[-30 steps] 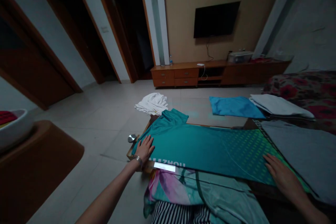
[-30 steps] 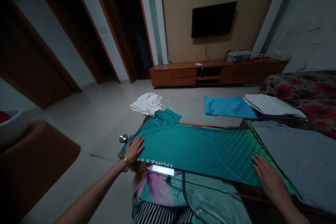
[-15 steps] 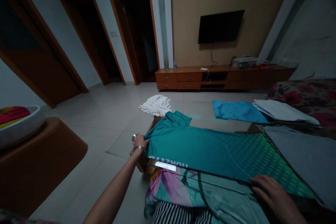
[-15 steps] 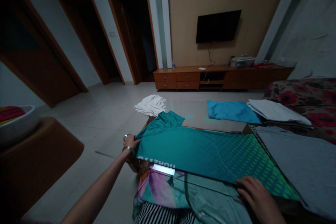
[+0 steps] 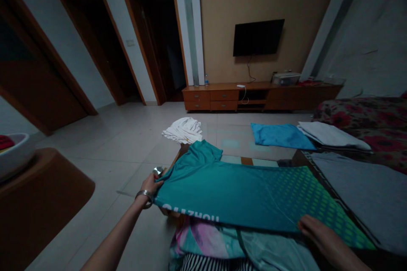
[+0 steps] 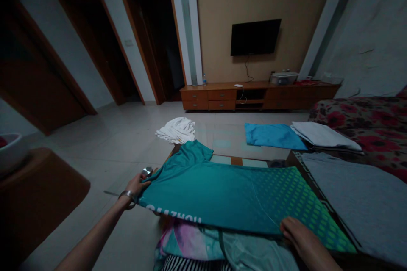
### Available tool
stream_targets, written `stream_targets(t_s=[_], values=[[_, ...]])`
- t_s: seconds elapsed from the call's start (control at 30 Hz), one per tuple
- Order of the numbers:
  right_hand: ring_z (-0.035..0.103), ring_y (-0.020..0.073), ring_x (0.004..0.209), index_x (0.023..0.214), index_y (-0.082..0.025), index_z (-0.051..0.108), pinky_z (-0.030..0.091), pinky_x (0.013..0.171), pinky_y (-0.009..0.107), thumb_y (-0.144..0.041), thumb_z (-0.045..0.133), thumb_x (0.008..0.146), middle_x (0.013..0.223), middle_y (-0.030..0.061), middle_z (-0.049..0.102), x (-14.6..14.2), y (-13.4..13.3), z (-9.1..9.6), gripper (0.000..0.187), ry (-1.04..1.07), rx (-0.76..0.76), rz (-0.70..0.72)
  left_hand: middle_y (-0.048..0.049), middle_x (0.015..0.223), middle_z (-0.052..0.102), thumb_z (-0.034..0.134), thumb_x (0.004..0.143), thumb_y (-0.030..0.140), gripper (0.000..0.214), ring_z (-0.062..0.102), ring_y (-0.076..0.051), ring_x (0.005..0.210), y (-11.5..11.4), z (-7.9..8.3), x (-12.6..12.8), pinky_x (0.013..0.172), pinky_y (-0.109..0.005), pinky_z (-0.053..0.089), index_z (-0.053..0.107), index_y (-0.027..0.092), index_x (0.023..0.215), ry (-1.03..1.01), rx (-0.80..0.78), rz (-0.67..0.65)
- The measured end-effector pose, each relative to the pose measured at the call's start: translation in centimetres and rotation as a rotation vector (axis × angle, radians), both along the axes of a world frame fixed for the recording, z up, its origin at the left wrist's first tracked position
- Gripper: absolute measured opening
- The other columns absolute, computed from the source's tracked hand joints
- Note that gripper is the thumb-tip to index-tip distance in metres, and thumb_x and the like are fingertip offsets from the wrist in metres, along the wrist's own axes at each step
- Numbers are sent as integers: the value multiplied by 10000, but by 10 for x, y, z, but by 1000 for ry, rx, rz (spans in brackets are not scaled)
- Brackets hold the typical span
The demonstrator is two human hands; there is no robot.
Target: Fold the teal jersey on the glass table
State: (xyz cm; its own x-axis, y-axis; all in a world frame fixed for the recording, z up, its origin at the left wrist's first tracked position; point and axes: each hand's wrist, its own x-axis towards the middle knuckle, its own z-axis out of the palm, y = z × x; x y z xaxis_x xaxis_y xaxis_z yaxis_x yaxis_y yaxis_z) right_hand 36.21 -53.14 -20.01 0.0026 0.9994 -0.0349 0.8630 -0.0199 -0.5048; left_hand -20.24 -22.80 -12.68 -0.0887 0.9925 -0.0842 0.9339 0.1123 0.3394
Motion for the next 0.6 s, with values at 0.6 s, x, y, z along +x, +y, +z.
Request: stream_targets(t_s=[0.6], values=[[606,229,998,911,-188,697,413,832,288,-246,564,812,1019,87,696,-183,300,107,176,-53,-106,-46,-47,1526,265,412,914,465,549,217,-283,1409,-12,-34,99,1120,-541,197,361,276,1427,215,143,-736]])
